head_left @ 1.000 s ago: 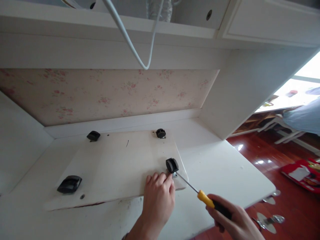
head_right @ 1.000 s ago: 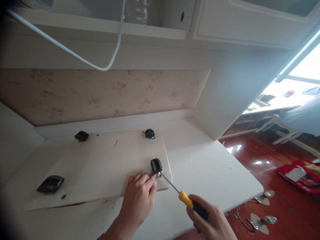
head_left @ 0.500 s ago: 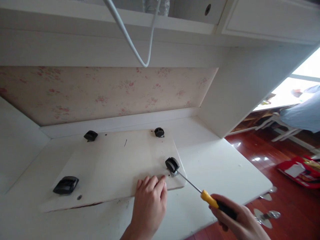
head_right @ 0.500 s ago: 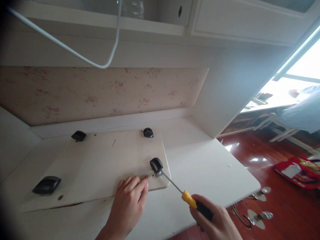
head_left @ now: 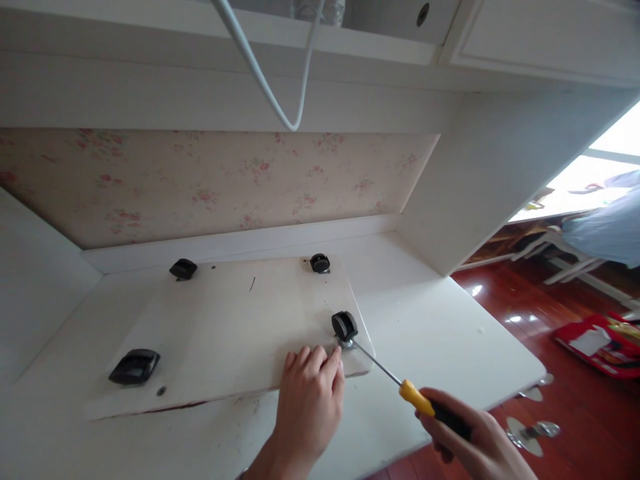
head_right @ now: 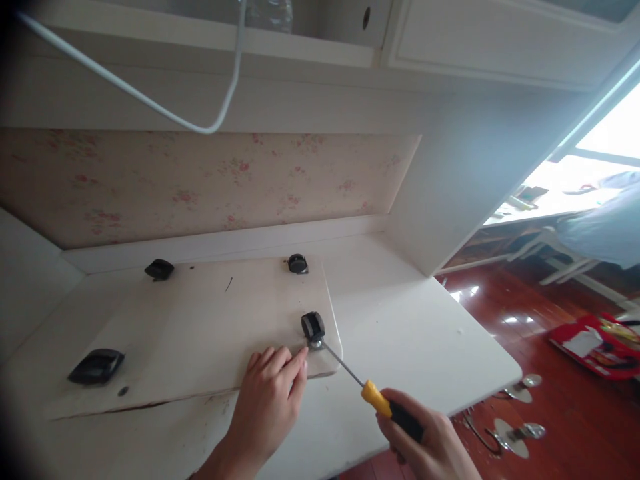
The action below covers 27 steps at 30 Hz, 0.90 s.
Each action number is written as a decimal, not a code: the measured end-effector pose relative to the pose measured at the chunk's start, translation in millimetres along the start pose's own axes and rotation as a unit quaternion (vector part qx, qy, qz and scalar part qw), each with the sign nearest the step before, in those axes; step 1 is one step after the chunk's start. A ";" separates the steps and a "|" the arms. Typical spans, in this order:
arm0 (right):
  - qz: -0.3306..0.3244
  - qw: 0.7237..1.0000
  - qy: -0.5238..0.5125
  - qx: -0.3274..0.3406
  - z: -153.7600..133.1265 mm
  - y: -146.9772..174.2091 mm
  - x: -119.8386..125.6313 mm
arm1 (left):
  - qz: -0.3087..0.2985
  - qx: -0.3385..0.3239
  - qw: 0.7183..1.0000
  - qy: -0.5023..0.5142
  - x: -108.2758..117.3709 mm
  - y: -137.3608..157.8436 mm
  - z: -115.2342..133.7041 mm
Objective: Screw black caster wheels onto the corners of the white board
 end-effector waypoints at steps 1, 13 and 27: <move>-0.001 1.000 0.000 0.001 0.7 -0.2 -0.4 | 0.001 0.001 1.000 -0.002 -1.1 -1.1 -0.2; -0.015 1.000 0.006 0.001 -1.5 -1.0 -7.7 | 0.003 0.005 1.000 -0.012 -5.0 -8.6 1.1; 0.002 1.000 0.000 0.002 -6.9 -1.5 -8.5 | 0.010 0.007 1.000 -0.024 -6.3 -14.8 1.8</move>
Point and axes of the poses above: each hand's wrist, its own y-axis away from the middle knuckle, its own x-axis out of the back of the hand, z = x × y, the point moved 5 cm from there along -y, towards the middle knuckle, and after that the axes turned 13 degrees about z, right-handed, at the moved point
